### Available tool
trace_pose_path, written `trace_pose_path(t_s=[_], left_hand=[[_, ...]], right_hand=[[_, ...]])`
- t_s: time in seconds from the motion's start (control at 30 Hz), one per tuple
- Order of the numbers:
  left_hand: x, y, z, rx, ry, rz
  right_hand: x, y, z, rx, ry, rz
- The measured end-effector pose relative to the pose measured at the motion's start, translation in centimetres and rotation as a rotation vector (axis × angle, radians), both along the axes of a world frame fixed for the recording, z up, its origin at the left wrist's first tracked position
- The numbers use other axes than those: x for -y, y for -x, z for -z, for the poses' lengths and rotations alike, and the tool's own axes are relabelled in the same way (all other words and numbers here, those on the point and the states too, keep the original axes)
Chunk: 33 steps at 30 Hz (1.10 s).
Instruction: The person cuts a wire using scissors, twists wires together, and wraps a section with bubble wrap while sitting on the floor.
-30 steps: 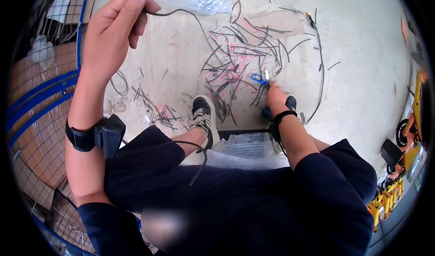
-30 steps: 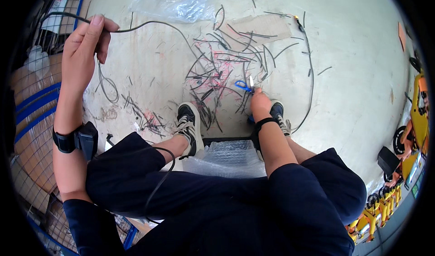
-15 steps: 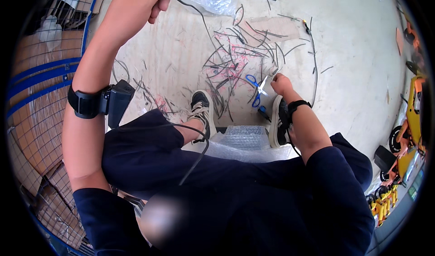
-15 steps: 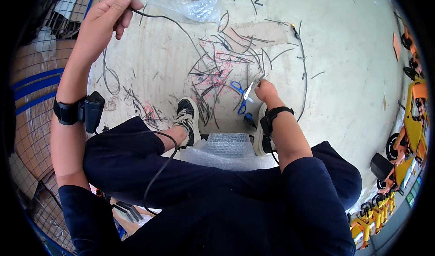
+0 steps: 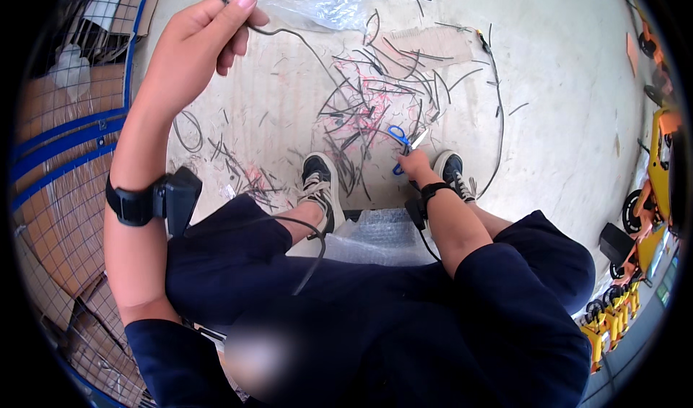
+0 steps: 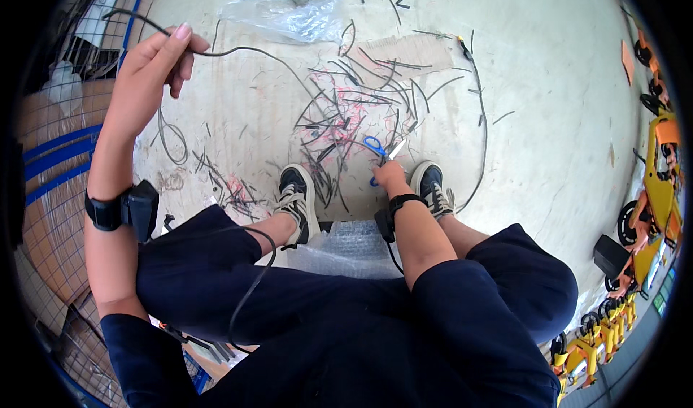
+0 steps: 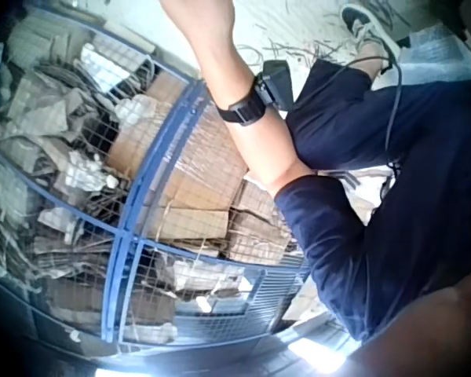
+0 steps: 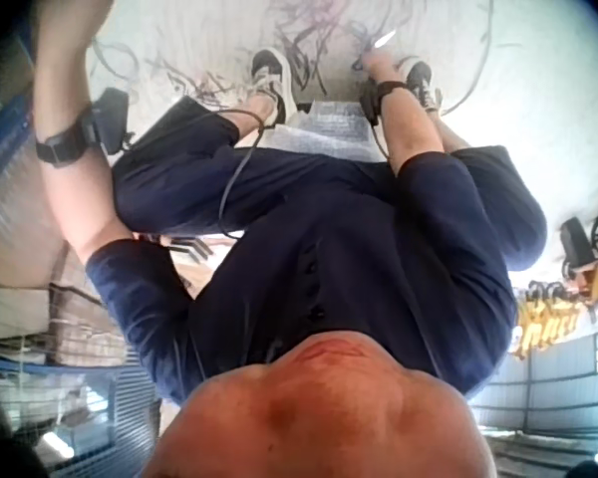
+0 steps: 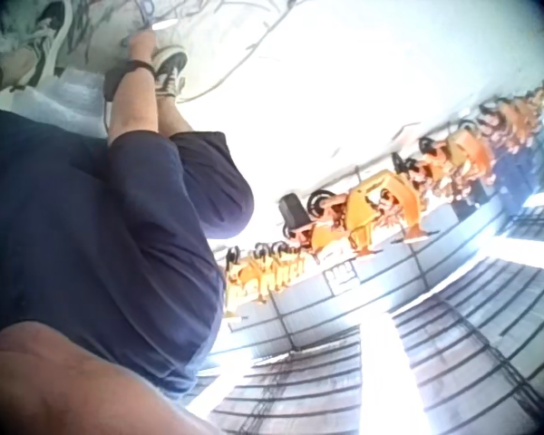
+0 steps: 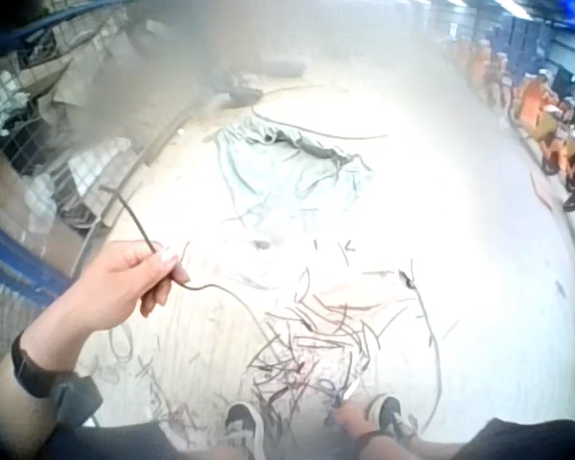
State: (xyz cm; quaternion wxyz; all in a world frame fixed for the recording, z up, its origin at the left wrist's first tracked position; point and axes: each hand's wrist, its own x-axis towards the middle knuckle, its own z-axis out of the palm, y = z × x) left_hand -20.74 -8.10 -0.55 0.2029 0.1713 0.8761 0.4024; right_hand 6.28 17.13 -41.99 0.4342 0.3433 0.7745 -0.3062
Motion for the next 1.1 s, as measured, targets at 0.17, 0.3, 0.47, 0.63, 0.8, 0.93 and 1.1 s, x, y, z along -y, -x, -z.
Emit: trace_pose_path(t_s=[0.17, 0.3, 0.47, 0.63, 0.8, 0.93, 1.1], left_hand=[[-1.2, 1.4, 2.1, 0.085, 0.038, 0.016], [-2.1, 2.3, 3.6, 0.158, 0.027, 0.017], [-2.7, 2.8, 4.7, 0.21, 0.011, -0.009], [-2.7, 2.9, 4.8, 0.171, 0.032, -0.034], [-1.8, 2.0, 2.5, 0.066, 0.011, -0.012], [-1.9, 0.0, -0.1, -0.004, 0.001, 0.022], [-1.9, -0.7, -0.9, -0.046, -0.009, 0.03]], right_hand=[[0.6, 1.1, -1.7, 0.008, -0.1, 0.02], [1.0, -0.1, -1.0, -0.056, -0.256, 0.091], [0.8, 0.3, -1.9, -0.041, -0.219, 0.073], [-0.8, 1.1, -1.3, -0.144, -0.273, -0.065], [-2.9, 0.6, -0.5, -0.185, -0.094, -0.036], [-2.7, -0.6, 0.2, -0.219, -0.075, -0.162], [-2.1, -3.0, 0.5, -0.257, -0.06, -0.052]])
